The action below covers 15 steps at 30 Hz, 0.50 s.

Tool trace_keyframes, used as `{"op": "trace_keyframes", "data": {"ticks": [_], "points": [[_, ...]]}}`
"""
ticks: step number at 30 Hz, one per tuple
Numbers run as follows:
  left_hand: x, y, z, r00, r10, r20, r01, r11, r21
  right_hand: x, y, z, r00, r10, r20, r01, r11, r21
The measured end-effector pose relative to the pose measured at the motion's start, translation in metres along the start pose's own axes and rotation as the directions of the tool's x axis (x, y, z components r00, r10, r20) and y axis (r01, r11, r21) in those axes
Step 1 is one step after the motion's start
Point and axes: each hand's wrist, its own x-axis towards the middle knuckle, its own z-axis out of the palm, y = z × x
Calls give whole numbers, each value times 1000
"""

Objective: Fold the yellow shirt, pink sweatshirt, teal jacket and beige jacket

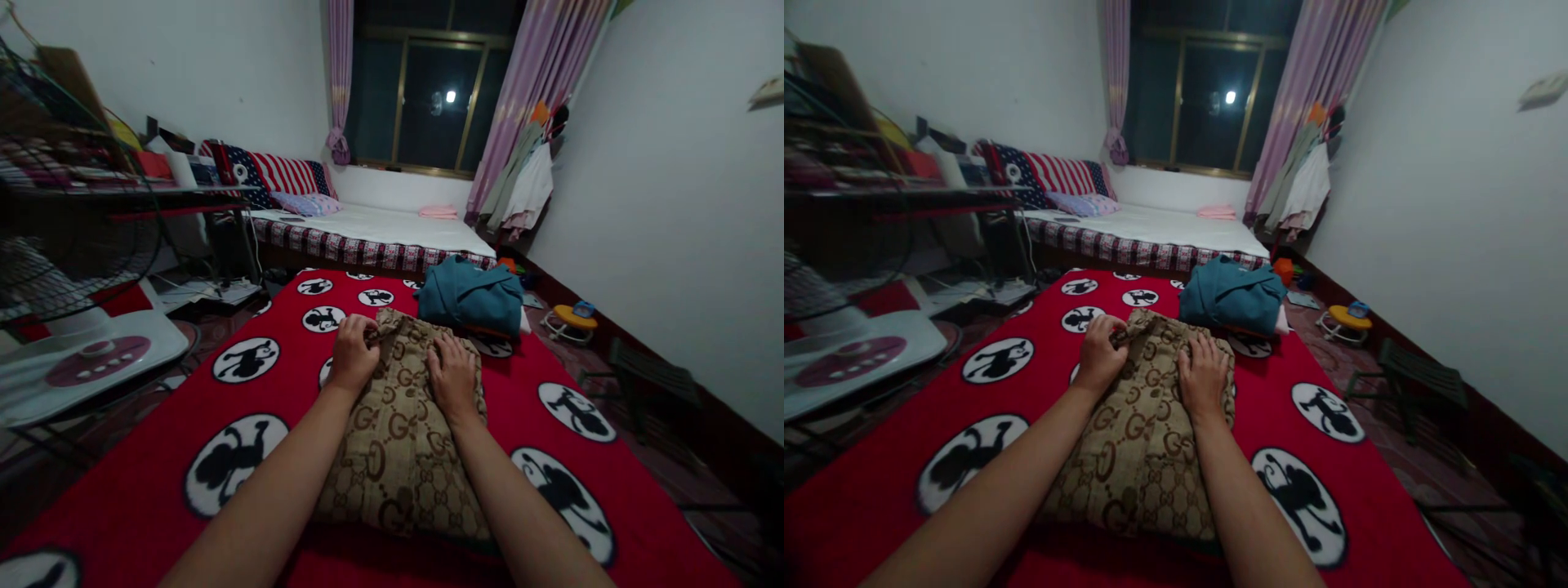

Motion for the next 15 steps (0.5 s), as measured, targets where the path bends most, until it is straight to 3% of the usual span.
{"op": "trace_keyframes", "data": {"ticks": [4,10,15], "points": [[-5,16,-17,994,110,19,-107,988,-113,-1,-3,-4,1000,-1,-14,1,999,32],[-4,16,-16,997,-72,35,75,993,-89,-1,-4,-6,1000,3,-29,-2,999,51],[0,12,-16,986,12,165,7,994,-110,0,-4,-6,999,3,-34,-1,999,53]]}}
